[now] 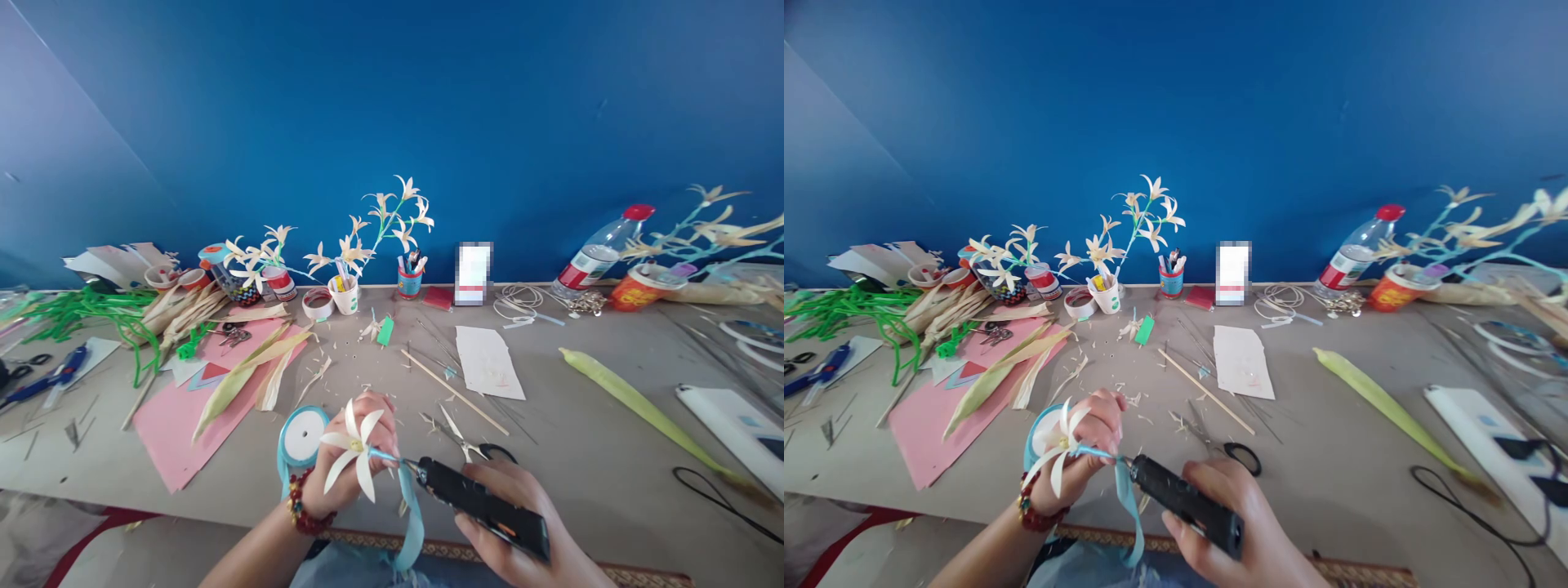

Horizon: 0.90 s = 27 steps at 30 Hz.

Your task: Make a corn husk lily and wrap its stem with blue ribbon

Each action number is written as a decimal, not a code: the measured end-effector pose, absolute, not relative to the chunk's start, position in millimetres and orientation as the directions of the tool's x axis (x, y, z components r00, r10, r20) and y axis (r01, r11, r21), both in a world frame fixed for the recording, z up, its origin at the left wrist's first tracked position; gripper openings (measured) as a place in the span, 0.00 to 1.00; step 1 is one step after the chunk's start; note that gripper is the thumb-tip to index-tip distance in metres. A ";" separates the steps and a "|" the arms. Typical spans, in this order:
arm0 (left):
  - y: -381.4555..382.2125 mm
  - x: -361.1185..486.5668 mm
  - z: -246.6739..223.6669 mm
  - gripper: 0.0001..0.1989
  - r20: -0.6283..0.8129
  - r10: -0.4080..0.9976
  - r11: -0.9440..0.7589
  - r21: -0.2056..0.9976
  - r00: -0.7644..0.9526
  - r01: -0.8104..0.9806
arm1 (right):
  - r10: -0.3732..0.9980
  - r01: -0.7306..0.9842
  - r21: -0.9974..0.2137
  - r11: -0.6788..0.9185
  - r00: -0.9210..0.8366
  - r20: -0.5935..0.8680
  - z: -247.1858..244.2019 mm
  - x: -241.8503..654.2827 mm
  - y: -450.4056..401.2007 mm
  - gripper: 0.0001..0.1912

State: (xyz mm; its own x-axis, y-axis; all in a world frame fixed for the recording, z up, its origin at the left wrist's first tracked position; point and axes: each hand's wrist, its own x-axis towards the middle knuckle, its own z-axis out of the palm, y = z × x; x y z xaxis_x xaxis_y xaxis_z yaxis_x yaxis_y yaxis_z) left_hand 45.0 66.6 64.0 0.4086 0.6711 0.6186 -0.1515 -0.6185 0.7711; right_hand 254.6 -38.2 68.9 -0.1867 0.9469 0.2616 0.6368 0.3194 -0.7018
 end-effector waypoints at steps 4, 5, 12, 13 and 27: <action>67.2 43.9 62.0 0.11 0.614 0.667 -0.610 0.775 0.421 -0.164 | 0.954 0.662 -0.689 0.296 -0.166 0.250 66.9 255.4 -38.4 0.08; 67.3 43.3 60.9 0.11 0.609 0.669 -0.606 0.779 0.425 -0.162 | 0.950 0.664 -0.681 0.308 -0.178 0.256 67.0 255.3 -37.9 0.08; 67.1 40.4 56.1 0.13 0.580 0.696 -0.594 0.796 0.423 -0.115 | 0.951 0.634 -0.712 0.301 -0.146 0.272 70.7 253.5 -38.0 0.09; 67.0 40.4 56.1 0.13 0.578 0.698 -0.596 0.796 0.422 -0.105 | 0.954 0.629 -0.722 0.289 -0.127 0.272 70.8 253.4 -38.7 0.08; 66.7 40.0 55.8 0.12 0.611 0.673 -0.631 0.768 0.417 -0.107 | 0.953 0.613 -0.734 0.291 -0.119 0.279 67.4 251.8 -40.7 0.11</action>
State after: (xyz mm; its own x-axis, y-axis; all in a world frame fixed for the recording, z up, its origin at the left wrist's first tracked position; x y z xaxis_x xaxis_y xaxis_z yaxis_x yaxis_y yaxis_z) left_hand 40.0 66.7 55.8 0.4169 0.6730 0.6110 -0.1073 -0.6311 0.7683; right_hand 251.8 -40.7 67.4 -0.1188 0.9529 0.2790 0.6134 0.2914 -0.7340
